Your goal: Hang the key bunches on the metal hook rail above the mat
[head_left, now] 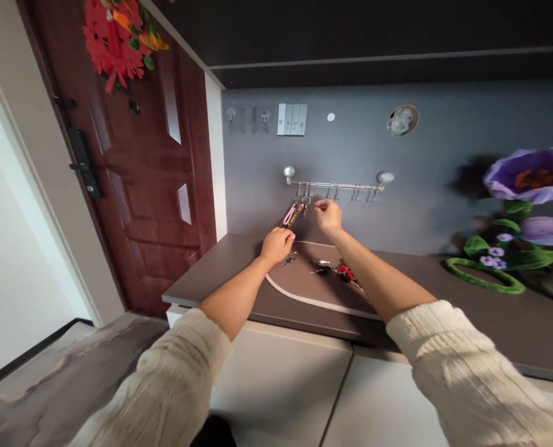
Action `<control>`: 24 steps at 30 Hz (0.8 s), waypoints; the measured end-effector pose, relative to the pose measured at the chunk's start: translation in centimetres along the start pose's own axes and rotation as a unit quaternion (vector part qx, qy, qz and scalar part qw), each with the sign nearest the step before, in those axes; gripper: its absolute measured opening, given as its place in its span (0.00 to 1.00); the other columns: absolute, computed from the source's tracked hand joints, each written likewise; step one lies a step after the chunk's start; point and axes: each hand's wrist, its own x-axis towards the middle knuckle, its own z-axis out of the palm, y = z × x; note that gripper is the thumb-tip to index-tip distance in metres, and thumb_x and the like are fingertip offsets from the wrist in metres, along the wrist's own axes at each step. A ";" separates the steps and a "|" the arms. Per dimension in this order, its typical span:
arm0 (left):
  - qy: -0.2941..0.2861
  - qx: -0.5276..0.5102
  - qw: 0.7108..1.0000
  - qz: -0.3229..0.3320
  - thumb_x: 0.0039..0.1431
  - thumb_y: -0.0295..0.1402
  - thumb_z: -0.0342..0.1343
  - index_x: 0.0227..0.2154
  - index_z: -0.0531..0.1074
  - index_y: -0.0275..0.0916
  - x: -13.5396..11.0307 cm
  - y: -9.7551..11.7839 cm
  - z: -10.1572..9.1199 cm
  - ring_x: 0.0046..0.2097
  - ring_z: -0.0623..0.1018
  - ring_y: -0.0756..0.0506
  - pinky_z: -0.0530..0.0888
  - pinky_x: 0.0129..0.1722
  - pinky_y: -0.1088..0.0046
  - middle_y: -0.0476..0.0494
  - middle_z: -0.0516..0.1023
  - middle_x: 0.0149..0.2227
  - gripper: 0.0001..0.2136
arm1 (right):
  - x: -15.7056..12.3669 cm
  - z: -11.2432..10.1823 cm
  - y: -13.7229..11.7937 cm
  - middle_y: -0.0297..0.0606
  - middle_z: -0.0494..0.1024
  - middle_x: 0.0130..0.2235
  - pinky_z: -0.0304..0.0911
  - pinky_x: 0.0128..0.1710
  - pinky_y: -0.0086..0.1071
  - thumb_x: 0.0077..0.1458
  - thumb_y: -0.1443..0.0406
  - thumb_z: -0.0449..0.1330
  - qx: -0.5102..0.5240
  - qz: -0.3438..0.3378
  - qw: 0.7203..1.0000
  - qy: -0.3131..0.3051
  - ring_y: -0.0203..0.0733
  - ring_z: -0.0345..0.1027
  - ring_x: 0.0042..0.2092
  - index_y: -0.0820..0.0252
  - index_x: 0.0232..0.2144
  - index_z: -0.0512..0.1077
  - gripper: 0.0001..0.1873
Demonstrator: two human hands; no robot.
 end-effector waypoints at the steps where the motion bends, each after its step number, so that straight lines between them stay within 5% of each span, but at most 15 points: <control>1: -0.007 -0.003 1.000 -0.005 0.59 0.33 0.43 0.32 0.72 0.38 -0.1 0.0 -0.1 0.38 0.70 0.47 0.66 0.40 0.71 0.45 0.75 0.33 0.12 | -0.5 -0.4 0.1 0.41 0.76 0.34 0.61 0.42 0.33 0.44 0.72 0.52 0.003 -0.003 1.000 -0.006 0.38 0.68 0.35 0.63 0.31 0.71 0.10; 12: -0.095 -0.031 0.995 -0.018 0.55 0.32 0.47 0.31 0.74 0.38 -0.9 -0.2 -0.3 0.38 0.71 0.47 0.67 0.40 0.71 0.44 0.76 0.34 0.10 | -7.0 -3.7 2.4 0.40 0.77 0.34 0.61 0.40 0.33 0.46 0.70 0.54 -0.035 -0.017 0.994 -0.103 0.38 0.68 0.34 0.63 0.31 0.73 0.10; 24: -0.159 -0.027 0.987 0.011 0.53 0.35 0.50 0.29 0.76 0.37 -0.9 -0.9 0.5 0.37 0.72 0.47 0.66 0.40 0.72 0.44 0.76 0.33 0.11 | -9.8 -3.5 2.7 0.40 0.78 0.34 0.60 0.39 0.29 0.48 0.72 0.55 -0.163 -0.092 0.945 -0.268 0.39 0.70 0.36 0.63 0.34 0.74 0.10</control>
